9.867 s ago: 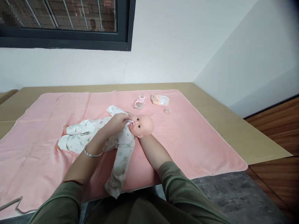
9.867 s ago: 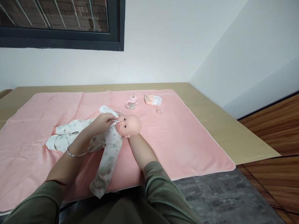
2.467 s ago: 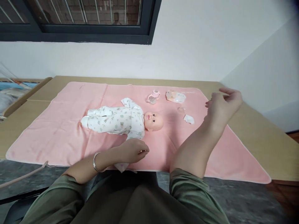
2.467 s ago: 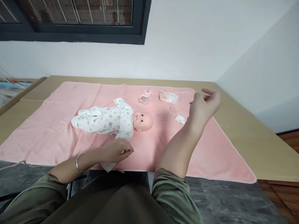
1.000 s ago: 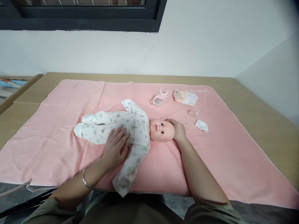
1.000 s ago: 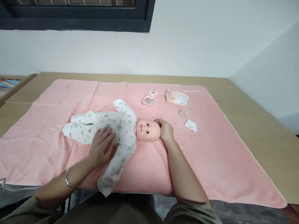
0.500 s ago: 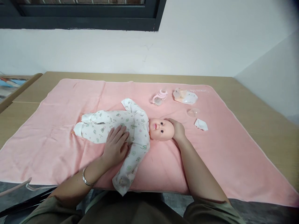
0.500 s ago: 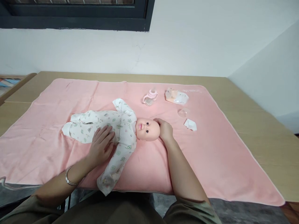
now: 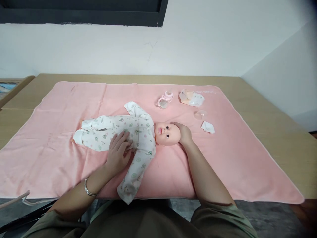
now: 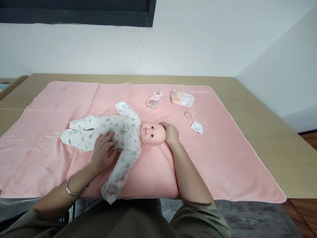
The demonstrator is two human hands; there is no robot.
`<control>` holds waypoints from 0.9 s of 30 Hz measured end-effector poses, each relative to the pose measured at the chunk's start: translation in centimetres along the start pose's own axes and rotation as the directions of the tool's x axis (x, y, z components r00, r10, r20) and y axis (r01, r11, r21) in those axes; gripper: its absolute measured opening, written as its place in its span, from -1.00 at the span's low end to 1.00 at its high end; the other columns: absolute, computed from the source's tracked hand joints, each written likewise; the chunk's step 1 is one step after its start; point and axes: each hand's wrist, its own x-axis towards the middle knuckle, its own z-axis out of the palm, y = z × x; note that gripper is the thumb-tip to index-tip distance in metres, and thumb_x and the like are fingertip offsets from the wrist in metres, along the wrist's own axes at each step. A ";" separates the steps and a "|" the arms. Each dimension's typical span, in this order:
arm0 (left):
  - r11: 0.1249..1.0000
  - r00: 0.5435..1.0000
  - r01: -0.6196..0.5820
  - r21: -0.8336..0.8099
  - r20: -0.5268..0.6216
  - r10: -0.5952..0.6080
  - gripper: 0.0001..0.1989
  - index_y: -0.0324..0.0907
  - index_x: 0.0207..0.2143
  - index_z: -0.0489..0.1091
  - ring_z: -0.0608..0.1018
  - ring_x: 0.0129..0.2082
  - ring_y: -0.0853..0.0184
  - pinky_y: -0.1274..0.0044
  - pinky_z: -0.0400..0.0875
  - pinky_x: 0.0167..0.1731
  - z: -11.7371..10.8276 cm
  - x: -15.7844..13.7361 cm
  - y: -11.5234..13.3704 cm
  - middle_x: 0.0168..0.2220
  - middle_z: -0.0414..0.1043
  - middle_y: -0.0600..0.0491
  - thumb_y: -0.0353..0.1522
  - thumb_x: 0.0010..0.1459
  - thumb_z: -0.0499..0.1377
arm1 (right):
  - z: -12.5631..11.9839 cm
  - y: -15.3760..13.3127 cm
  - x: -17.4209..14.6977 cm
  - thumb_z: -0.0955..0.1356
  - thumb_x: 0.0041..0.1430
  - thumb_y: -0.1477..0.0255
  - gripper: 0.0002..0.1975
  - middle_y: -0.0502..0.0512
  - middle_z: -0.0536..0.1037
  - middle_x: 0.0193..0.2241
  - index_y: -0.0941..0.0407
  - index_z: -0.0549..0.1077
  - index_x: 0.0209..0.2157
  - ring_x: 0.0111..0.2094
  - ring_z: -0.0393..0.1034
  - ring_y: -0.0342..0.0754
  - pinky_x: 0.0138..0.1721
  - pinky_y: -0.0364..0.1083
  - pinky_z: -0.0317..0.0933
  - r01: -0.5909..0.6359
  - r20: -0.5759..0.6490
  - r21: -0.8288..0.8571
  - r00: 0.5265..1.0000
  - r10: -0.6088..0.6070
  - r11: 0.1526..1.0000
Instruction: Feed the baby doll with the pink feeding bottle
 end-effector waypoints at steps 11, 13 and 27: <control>1.000 0.999 -0.016 0.007 0.028 0.016 -0.91 -0.15 -0.27 0.46 0.44 0.34 0.01 0.03 0.31 0.33 -0.6 0.3 0.1 0.27 0.47 -0.15 -0.49 0.29 0.19 | -0.3 -0.6 -0.6 0.31 0.20 0.38 -0.69 0.19 0.67 -0.14 0.16 0.64 -0.13 -0.19 0.49 -0.04 -0.21 -0.19 0.23 0.001 -0.013 0.069 1.000 0.000 0.998; 1.000 1.000 -0.008 0.001 0.030 0.008 -0.90 -0.15 -0.27 0.47 0.44 0.34 0.01 0.03 0.31 0.33 -0.7 0.3 0.2 0.27 0.47 -0.14 -0.49 0.29 0.19 | -0.3 -0.5 -0.5 0.33 0.17 0.40 -0.69 0.15 0.67 -0.14 0.13 0.63 -0.10 -0.20 0.49 -0.05 -0.21 -0.20 0.22 -0.005 -0.008 0.055 1.000 0.005 0.998; 0.999 0.999 -0.034 0.017 0.022 0.034 -0.90 -0.15 -0.29 0.43 0.43 0.34 -0.04 0.01 0.29 0.32 -0.7 0.6 -0.1 0.28 0.46 -0.16 -0.50 0.28 0.20 | 0.1 -0.2 0.0 0.35 0.16 0.39 -0.63 0.15 0.61 0.07 0.07 0.62 -0.02 0.07 0.52 0.13 -0.06 -0.10 0.29 0.098 0.003 -0.077 0.995 -0.098 0.992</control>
